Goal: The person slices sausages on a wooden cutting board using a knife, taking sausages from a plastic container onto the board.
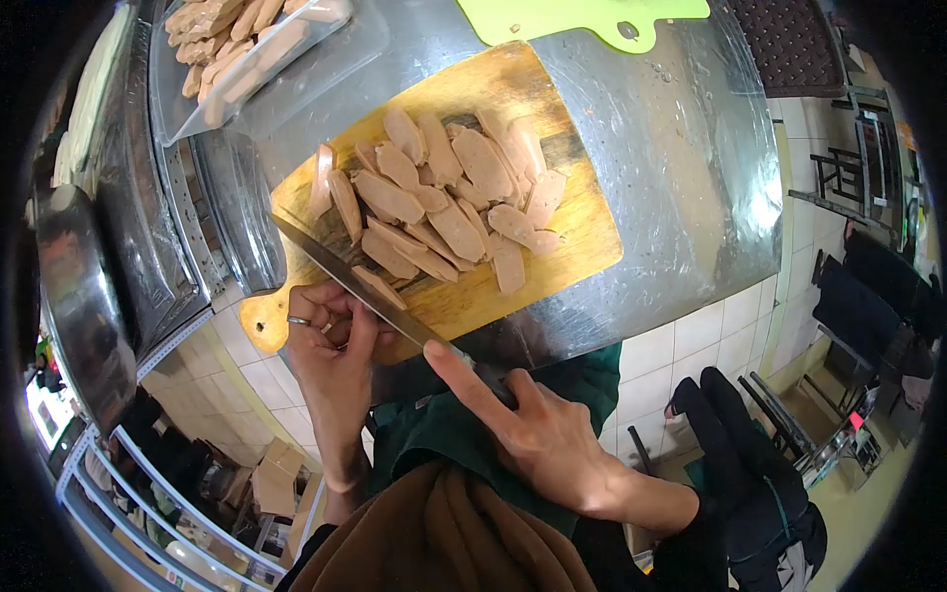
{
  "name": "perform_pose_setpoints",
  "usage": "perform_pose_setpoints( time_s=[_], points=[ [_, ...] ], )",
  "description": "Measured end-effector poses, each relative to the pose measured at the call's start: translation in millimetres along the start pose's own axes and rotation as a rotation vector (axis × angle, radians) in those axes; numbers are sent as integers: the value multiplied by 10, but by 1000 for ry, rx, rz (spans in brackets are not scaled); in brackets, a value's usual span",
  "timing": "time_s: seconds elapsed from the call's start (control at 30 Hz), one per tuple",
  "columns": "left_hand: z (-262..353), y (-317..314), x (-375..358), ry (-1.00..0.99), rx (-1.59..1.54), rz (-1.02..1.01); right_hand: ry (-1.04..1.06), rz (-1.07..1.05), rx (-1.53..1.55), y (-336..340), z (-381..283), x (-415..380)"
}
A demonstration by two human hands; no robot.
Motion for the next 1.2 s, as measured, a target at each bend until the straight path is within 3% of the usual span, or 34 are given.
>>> perform_pose_setpoints(
  time_s=[0.23,0.43,0.83,1.2],
  points=[
    [-31,-8,-16,9,-29,8,-74,-80,-19,162,15,-196],
    [-34,-11,-9,-2,-20,0,3,-16,18,-48,33,166],
    [-94,-1,5,-37,-57,-6,3,170,-86,50,122,9],
    [-124,5,2,-63,-142,-12,96,101,18,177,-80,-278]
  ],
)
Point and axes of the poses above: each hand's wrist, its own x-axis towards the middle knuckle, its own y-axis out of the back of the hand, z = x × y, the point moved 2 cm from there along x, towards the middle knuckle, and after that the axes turned 8 degrees about z, right-handed, at the moved point
